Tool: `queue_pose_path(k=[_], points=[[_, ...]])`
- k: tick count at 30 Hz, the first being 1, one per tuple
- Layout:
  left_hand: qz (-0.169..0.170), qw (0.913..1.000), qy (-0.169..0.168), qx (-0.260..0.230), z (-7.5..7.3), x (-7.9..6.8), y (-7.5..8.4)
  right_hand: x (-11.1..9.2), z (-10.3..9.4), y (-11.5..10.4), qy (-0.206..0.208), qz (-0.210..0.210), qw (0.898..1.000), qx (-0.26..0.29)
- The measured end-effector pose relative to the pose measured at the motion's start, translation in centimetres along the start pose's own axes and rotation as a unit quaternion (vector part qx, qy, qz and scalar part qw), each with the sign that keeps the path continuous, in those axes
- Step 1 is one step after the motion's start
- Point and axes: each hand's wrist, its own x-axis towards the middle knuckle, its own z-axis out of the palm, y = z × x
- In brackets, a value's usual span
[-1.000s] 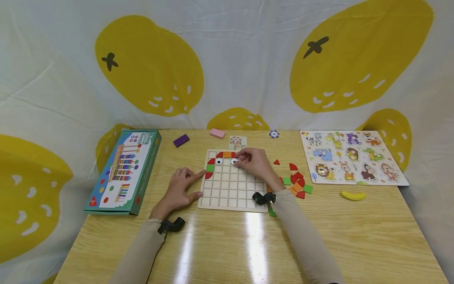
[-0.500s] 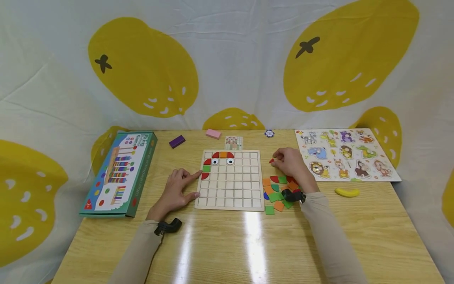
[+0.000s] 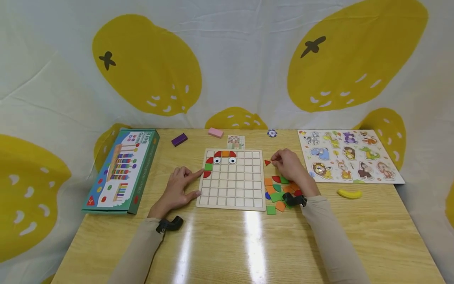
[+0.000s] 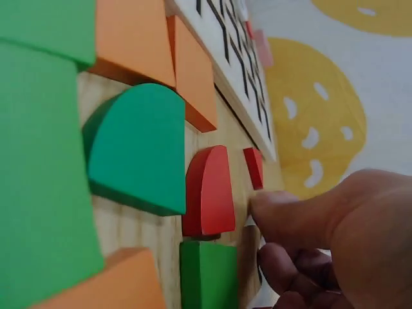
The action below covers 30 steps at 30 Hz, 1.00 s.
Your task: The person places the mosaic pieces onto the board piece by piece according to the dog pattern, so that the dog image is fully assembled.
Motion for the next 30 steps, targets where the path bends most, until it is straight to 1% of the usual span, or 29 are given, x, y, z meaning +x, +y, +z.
queue_pose_path(k=[4,8,11,14,17,19,20,22,24,26,27,30], points=[[-0.002,1.0,-0.004,0.001,0.0,0.1,-0.1,0.2,0.3,-0.3,0.003,-0.024,1.0,0.016],[-0.005,1.0,-0.006,0.005,0.0,0.1,-0.3,0.6,0.6,-0.9,-0.002,-0.05,0.999,0.009],[-0.007,1.0,-0.007,0.002,0.0,0.2,-0.3,0.6,0.7,-1.1,-0.003,-0.044,0.999,0.001],[-0.007,1.0,-0.007,0.0,0.0,0.2,-0.2,0.5,0.8,-1.2,-0.002,-0.031,0.999,0.007],[-0.008,0.9999,-0.007,-0.003,0.0,0.2,-0.1,0.3,1.0,-1.4,0.017,-0.042,0.999,0.023],[-0.008,0.9999,-0.009,-0.003,0.0,0.2,-0.1,0.4,1.2,-1.8,0.04,-0.054,0.997,0.047],[-0.008,0.9999,-0.01,-0.003,0.0,0.2,-0.1,0.5,1.3,-2.1,0.054,-0.058,0.995,0.068],[-0.006,0.9999,-0.009,-0.002,0.0,0.1,-0.2,0.9,1.5,-3.1,0.077,-0.061,0.988,0.119],[-0.004,1.0,-0.004,-0.001,-0.1,0.1,-0.3,1.7,1.9,-4.4,0.087,-0.055,0.98,0.173],[-0.002,1.0,-0.001,0.0,-0.1,0.1,-0.3,2.5,2.5,-5.8,0.084,-0.046,0.971,0.218],[-0.002,1.0,0.0,0.0,-0.1,0.1,-0.3,2.9,2.9,-6.3,0.077,-0.046,0.969,0.231],[-0.001,1.0,-0.001,-0.003,0.0,0.1,-0.3,4.1,4.3,-7.7,0.06,-0.058,0.97,0.228]])
